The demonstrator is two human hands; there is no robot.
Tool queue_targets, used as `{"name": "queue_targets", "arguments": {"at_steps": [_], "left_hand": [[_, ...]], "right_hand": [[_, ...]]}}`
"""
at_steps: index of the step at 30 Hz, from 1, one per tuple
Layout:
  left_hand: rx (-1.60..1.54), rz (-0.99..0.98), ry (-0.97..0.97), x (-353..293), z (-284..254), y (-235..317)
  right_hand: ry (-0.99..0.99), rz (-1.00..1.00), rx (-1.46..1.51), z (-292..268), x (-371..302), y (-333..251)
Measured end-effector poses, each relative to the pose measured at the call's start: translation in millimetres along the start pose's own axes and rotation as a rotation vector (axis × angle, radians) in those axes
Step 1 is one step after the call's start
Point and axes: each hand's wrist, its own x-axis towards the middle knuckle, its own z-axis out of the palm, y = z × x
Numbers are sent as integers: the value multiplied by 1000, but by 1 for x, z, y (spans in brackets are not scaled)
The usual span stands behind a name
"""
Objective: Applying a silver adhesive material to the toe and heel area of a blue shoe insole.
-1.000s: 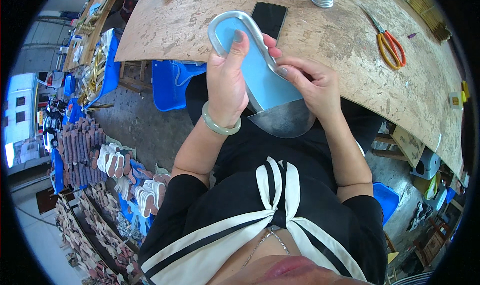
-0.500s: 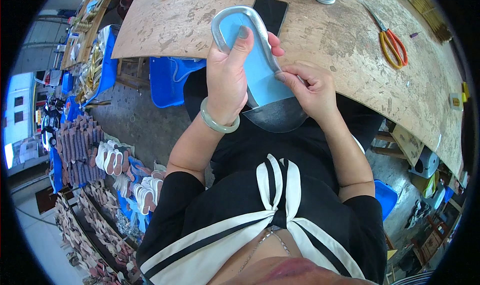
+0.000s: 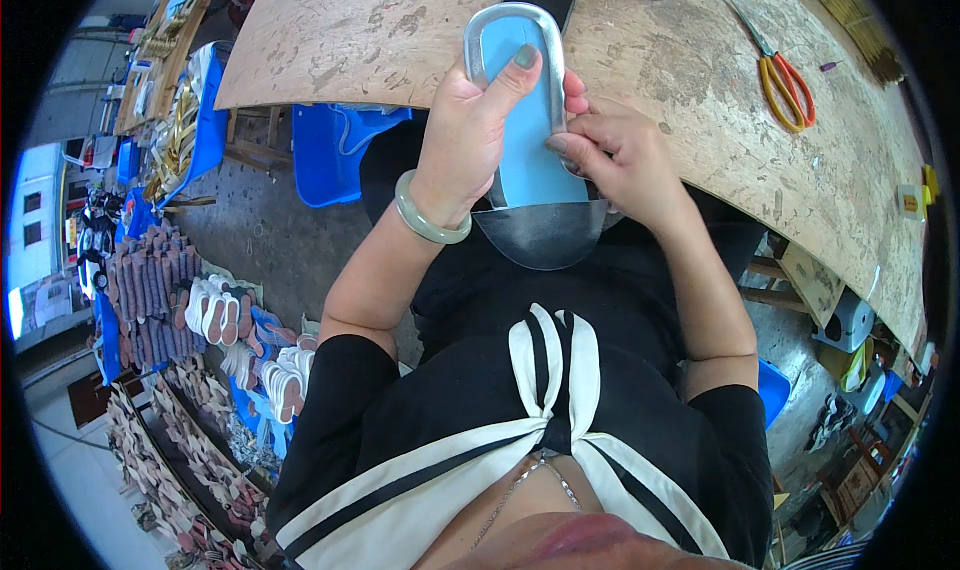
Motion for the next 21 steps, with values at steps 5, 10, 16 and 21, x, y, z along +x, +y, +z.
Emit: {"name": "queue_targets", "arguments": {"at_steps": [5, 10, 16, 21], "left_hand": [[20, -50, -29, 3, 3, -2], [145, -24, -37, 5, -1, -3], [170, -16, -26, 3, -1, -9], [171, -46, -155, 6, 1, -9]], "right_hand": [[-102, 403, 441, 0, 2, -8], [32, 185, 378, 11, -4, 4], [-256, 348, 381, -19, 3, 5], [142, 292, 351, -41, 25, 13]]}}
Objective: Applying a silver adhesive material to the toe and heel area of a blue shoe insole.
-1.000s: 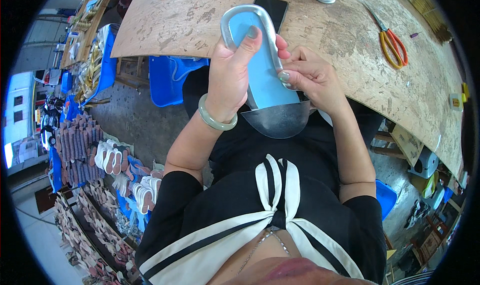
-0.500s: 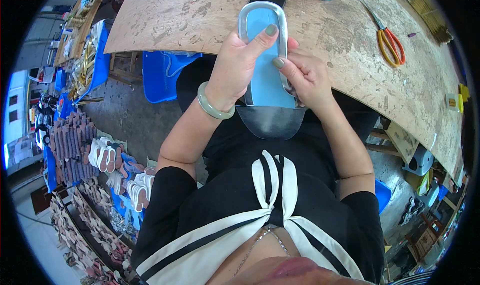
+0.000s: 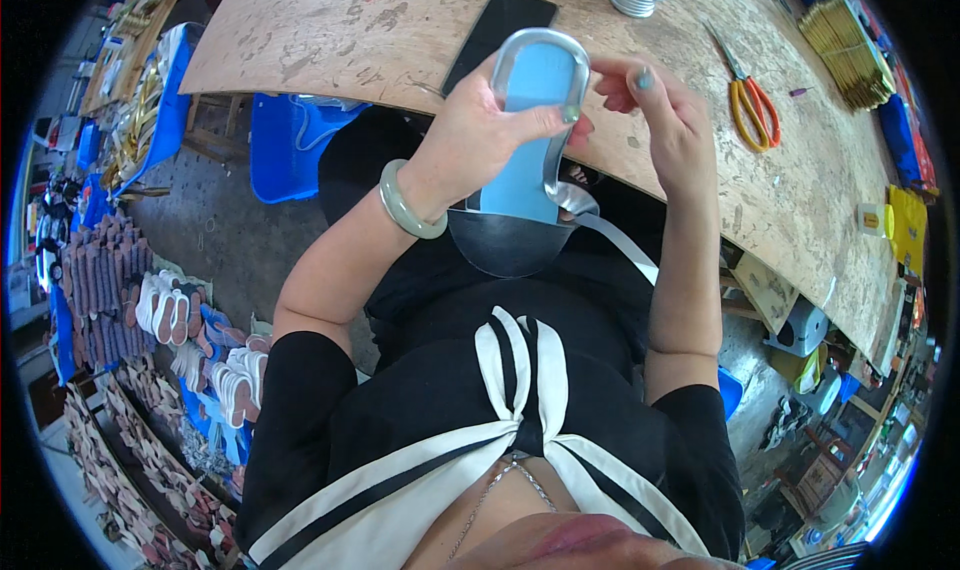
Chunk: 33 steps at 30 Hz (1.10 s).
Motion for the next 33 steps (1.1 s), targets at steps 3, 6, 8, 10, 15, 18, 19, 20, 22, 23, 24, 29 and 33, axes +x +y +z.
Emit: {"name": "queue_targets", "arguments": {"at_steps": [3, 6, 8, 10, 15, 18, 19, 20, 22, 23, 24, 29, 33], "left_hand": [[51, 34, 0, -2, 2, -4], [38, 24, 39, -4, 1, -4], [80, 4, 19, -7, -2, -9], [57, 8, -2, -7, -3, -11], [7, 51, -144, -4, -10, -22], [-48, 203, -203, 8, -11, -27], [-123, 147, -196, 11, -12, -24], [-199, 92, -189, 15, -14, -23], [-1, 194, -132, 18, -16, -24], [74, 224, -95, 17, -17, -23], [149, 254, -58, 16, -17, -21], [-222, 137, 113, 14, -11, 19], [-323, 15, 165, 11, -12, 18]], "right_hand": [[-130, 115, -21, 12, 9, -14], [-160, -93, -214, 19, 7, -14], [-213, -63, -152, 21, 1, -10], [-236, 51, 213, 22, -6, 0], [-267, 102, 169, 19, -2, 0], [-111, 182, 151, 27, -6, -3], [-131, 168, 91, 28, -5, -8], [-151, 154, 31, 29, -4, -12], [-157, 123, 41, 32, 4, -13], [-155, 88, 46, 33, 6, -12], [-157, 97, 47, 33, 5, -8], [-133, 119, 113, 28, -14, 1], [-342, 398, 36, 40, -37, 10]]}}
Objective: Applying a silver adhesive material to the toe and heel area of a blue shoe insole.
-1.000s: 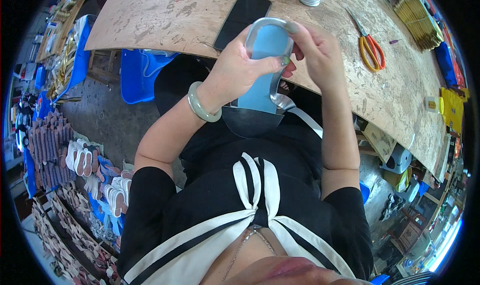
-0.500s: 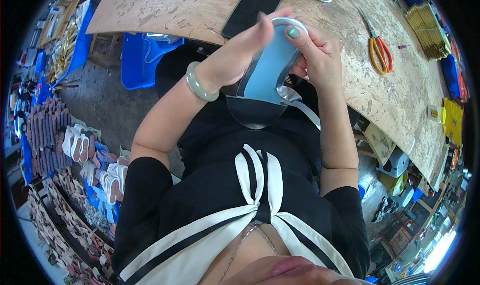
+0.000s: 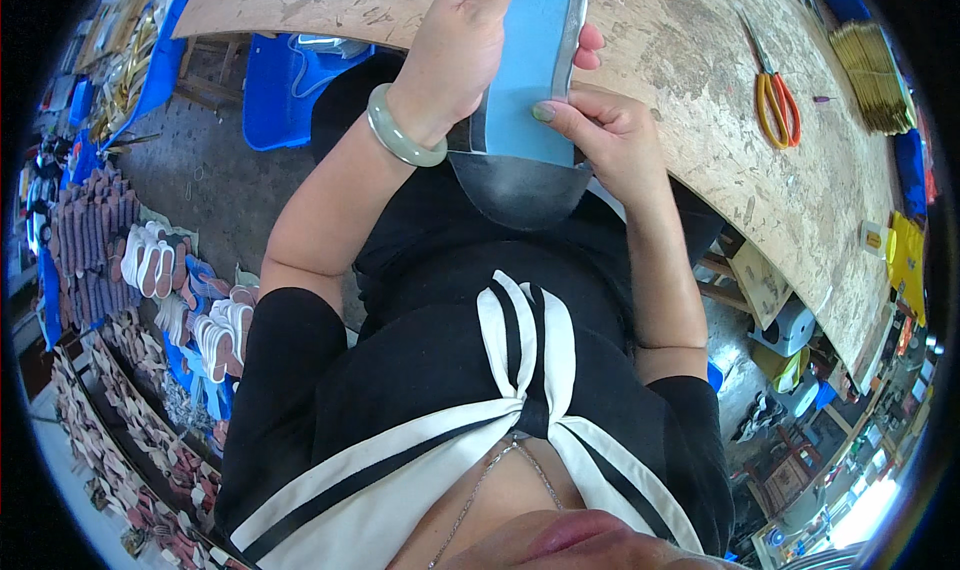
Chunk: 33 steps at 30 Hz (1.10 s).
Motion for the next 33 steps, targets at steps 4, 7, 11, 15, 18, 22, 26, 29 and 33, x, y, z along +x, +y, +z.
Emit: {"name": "queue_targets", "arguments": {"at_steps": [4, 7, 11, 15, 18, 22, 26, 29, 33], "left_hand": [[618, 170, -362, -7, -43, -18], [595, 60, -265, -24, -42, -39], [379, 127, -108, -38, -30, -48], [225, 112, -108, -44, -30, -45], [217, 140, -154, -51, -26, -41], [227, 167, -170, -55, -26, -39], [151, 214, -150, -60, -16, -36], [28, 174, -57, -64, -10, -35], [4, 165, -24, -68, -7, -27]], "right_hand": [[99, 51, 165, -2, 4, 3], [119, -25, 186, -2, 11, 5], [21, 64, 236, -13, 4, -3], [132, -121, 22, -15, -12, -1], [247, -216, -42, -16, -17, 2], [221, -248, -60, -22, -21, -13], [225, -292, -194, -15, -32, -15], [317, -340, -183, -4, -39, -11], [330, -427, -200, 1, -43, -8]]}}
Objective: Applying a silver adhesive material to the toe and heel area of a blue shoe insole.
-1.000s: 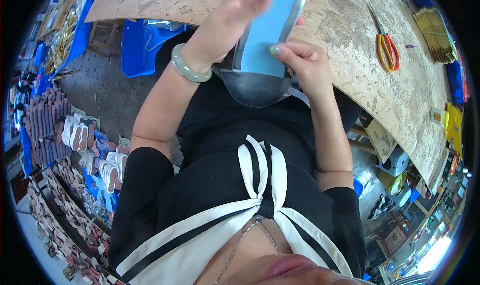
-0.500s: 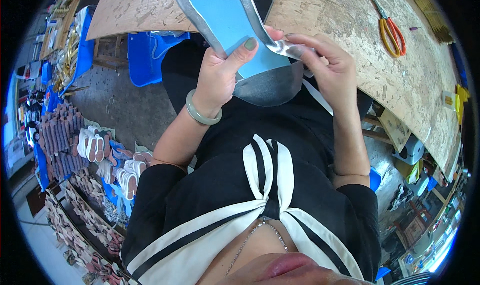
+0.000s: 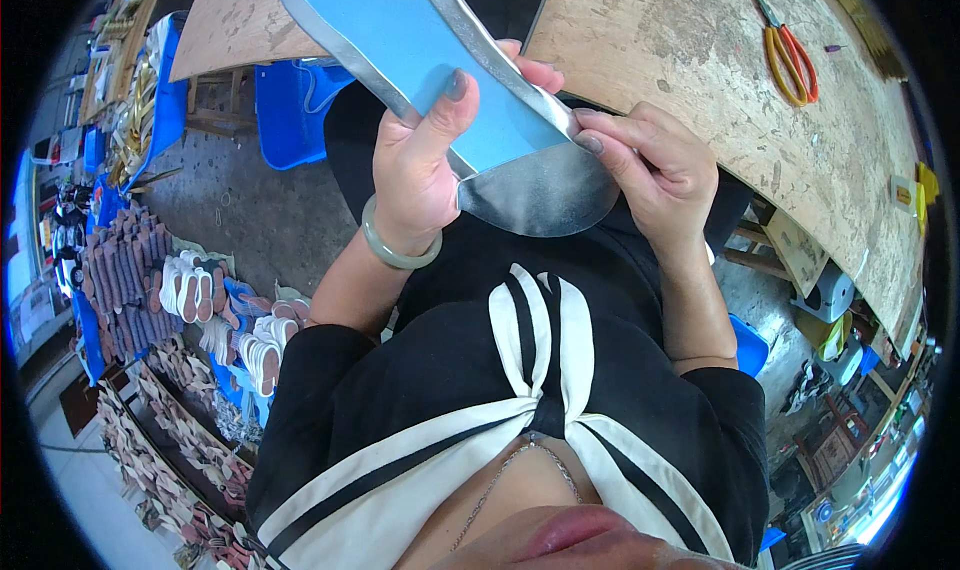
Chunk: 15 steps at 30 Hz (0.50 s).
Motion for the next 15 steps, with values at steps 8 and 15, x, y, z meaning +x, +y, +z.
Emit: {"name": "queue_targets", "arguments": {"at_steps": [8, 15], "left_hand": [[15, 22, 24, -4, -2, -4], [296, -24, -57, -3, -13, -11]], "right_hand": [[-45, 151, 51, 7, 0, 2], [-133, 229, 20, 19, -2, 19]]}}
